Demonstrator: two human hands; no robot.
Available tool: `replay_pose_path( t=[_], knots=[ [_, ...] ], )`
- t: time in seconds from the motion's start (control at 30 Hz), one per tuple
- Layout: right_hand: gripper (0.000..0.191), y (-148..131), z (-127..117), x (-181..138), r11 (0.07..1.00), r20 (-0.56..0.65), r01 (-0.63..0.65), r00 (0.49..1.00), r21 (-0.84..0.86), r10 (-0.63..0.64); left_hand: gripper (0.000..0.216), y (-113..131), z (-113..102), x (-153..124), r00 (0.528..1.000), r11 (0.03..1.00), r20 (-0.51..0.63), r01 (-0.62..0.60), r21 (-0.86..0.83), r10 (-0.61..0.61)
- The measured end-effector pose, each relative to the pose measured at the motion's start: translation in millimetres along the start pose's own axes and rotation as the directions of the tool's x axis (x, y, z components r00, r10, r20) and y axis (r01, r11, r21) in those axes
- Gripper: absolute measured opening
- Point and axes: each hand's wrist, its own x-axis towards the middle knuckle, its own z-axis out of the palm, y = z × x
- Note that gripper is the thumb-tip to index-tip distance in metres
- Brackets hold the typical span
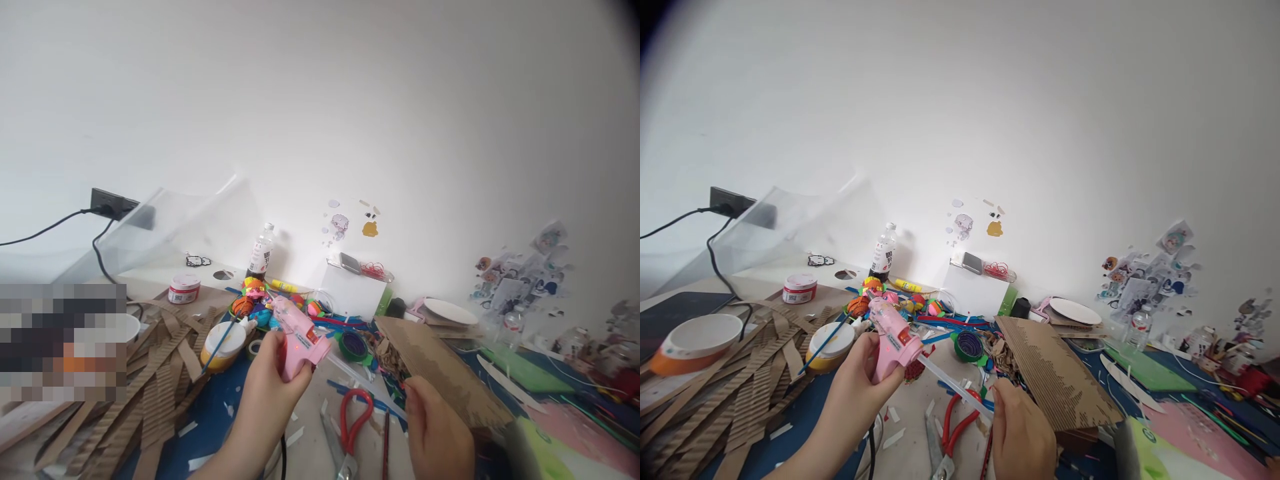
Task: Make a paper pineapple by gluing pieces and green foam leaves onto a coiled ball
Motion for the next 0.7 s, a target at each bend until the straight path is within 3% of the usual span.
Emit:
replay_pose_path(
  t=[0.17,0.6,0.7],
  knots=[
    [0.04,-5,-9,5,0.998,0.061,-0.027,0.998,0.063,0.024,0.02,2,1,-4,1.0,0.995,-0.018,0.015,0.098,-0.013],
    [0.037,-10,2,-3,1.0,0.057,0.012,0.998,0.007,-0.012,0.018,1,3,-3,0.999,0.996,0.017,0.043,-0.074,-0.042],
    [0.038,-11,1,-3,0.999,0.049,0.036,0.998,-0.038,-0.035,0.019,1,3,-3,0.998,0.998,0.046,0.034,-0.046,-0.032]
  ],
)
